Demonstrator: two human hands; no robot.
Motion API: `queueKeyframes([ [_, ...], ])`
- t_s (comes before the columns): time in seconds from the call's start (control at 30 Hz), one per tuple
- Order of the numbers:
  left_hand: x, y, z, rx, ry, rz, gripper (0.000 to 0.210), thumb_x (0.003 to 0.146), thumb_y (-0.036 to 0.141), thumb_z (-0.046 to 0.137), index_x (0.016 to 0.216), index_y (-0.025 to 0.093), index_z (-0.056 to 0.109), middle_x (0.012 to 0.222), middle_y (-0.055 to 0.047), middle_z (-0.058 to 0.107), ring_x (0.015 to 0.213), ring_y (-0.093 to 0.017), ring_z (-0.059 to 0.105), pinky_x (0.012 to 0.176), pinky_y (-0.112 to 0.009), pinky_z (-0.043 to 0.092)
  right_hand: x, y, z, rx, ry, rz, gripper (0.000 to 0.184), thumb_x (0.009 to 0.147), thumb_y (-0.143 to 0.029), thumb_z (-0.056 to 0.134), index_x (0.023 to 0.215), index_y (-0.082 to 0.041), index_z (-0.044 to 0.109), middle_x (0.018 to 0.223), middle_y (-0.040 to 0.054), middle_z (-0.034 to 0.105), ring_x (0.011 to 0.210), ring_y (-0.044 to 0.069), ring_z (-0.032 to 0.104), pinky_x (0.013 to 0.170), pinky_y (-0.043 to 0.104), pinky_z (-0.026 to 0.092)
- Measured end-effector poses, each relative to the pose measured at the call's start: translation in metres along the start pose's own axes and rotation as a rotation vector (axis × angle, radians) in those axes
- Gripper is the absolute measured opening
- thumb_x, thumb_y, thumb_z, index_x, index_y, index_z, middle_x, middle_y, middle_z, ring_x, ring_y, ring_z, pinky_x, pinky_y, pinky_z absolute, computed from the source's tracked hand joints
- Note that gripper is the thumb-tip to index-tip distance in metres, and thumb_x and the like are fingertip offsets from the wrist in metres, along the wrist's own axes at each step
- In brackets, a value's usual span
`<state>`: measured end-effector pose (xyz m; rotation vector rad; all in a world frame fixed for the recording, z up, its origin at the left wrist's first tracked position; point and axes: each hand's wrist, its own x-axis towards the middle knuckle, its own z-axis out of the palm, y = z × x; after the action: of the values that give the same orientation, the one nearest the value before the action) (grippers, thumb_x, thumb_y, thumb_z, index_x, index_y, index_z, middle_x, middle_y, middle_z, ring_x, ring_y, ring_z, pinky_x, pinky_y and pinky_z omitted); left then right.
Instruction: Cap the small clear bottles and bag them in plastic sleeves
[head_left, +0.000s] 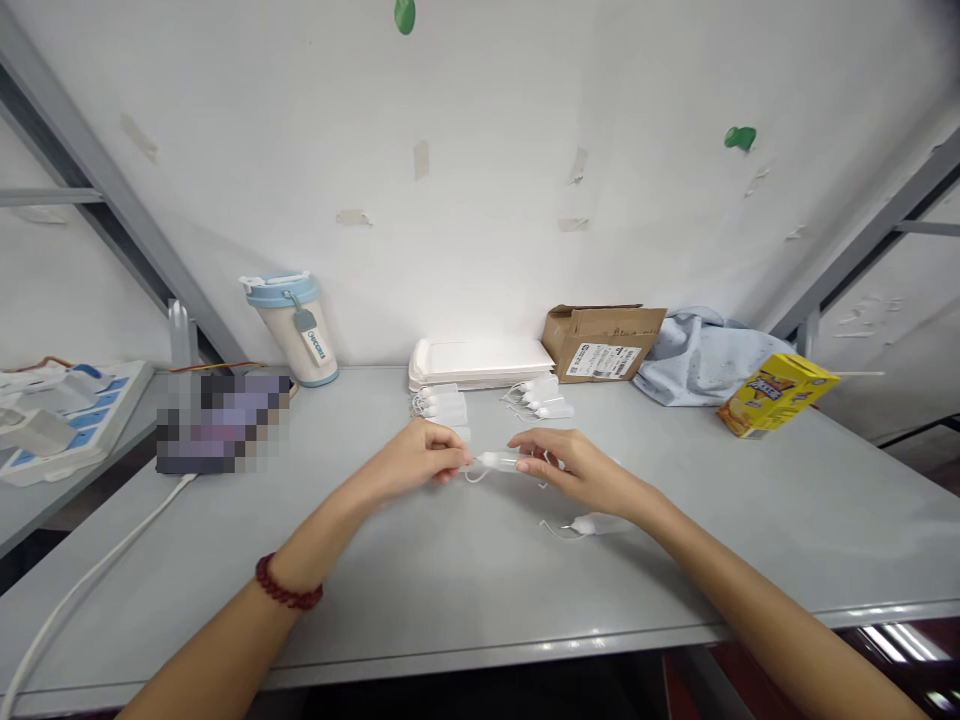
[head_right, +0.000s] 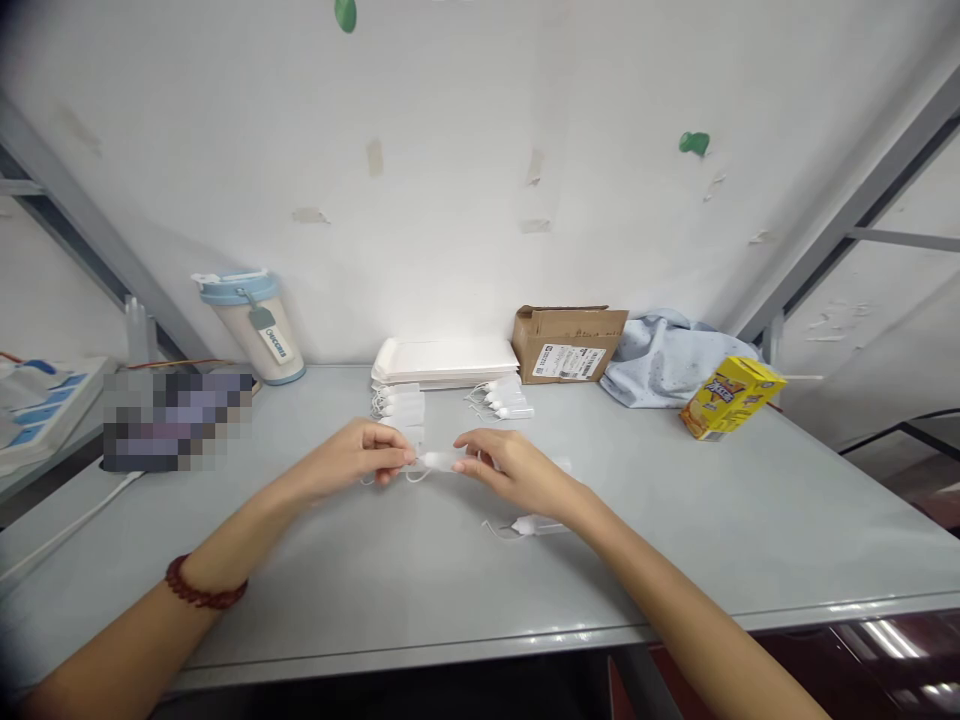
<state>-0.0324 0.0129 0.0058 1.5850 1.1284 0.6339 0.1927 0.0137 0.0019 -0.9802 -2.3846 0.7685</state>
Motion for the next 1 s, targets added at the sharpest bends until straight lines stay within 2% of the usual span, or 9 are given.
queueKeyframes([
  [0.17,-0.008,0.007,-0.042,0.139,-0.094,-0.077,0.024,0.071,0.037,0.06,0.062,0.016,0.064,0.054,0.001,0.051,0.053,-0.01,0.044,0.054,-0.022,0.035,-0.001,0.011,-0.016,-0.084,0.027,0.091,0.033,0.086,-0.044,0.047,0.104,-0.018,0.057,0.087,0.0049,0.063,0.071,0.014,0.055,0.061,0.026,0.043],
  [0.27,-0.011,0.008,-0.055,0.198,-0.087,-0.121,0.024,0.07,0.039,0.06,0.061,0.017,0.065,0.053,0.001,0.051,0.054,-0.011,0.043,0.054,-0.022,0.035,-0.002,0.016,-0.026,-0.153,0.005,0.131,0.029,0.085,-0.041,0.049,0.1,-0.019,0.059,0.085,0.0042,0.063,0.069,0.014,0.054,0.06,0.027,0.043],
  [0.4,-0.008,0.003,-0.06,0.169,-0.056,-0.159,0.022,0.068,0.035,0.062,0.057,0.016,0.063,0.053,0.002,0.05,0.054,-0.011,0.043,0.053,-0.021,0.035,-0.004,0.026,-0.036,-0.239,-0.072,0.228,0.023,0.083,-0.036,0.05,0.093,-0.018,0.061,0.079,0.0041,0.063,0.066,0.015,0.056,0.059,0.027,0.042],
  [0.57,-0.004,-0.006,-0.063,0.128,-0.04,-0.189,0.023,0.068,0.036,0.062,0.057,0.016,0.064,0.052,0.002,0.05,0.054,-0.011,0.044,0.052,-0.022,0.035,-0.006,0.037,-0.046,-0.301,-0.129,0.363,0.024,0.078,-0.036,0.055,0.092,-0.018,0.062,0.082,0.006,0.064,0.07,0.018,0.059,0.059,0.027,0.042],
  [0.8,-0.004,-0.005,-0.064,0.072,-0.049,-0.216,0.025,0.065,0.039,0.065,0.054,0.017,0.062,0.05,0.002,0.049,0.051,-0.011,0.043,0.051,-0.022,0.034,-0.01,0.04,-0.058,-0.311,-0.141,0.458,0.024,0.074,-0.036,0.057,0.09,-0.019,0.063,0.087,0.0067,0.063,0.077,0.02,0.059,0.061,0.027,0.043],
  [1.0,-0.004,-0.004,-0.064,0.038,-0.061,-0.22,0.024,0.065,0.038,0.065,0.053,0.017,0.062,0.048,0.002,0.048,0.05,-0.01,0.04,0.051,-0.022,0.032,-0.011,0.042,-0.061,-0.301,-0.163,0.476,0.023,0.073,-0.036,0.056,0.087,-0.019,0.061,0.088,0.0071,0.062,0.079,0.021,0.059,0.063,0.028,0.043],
])
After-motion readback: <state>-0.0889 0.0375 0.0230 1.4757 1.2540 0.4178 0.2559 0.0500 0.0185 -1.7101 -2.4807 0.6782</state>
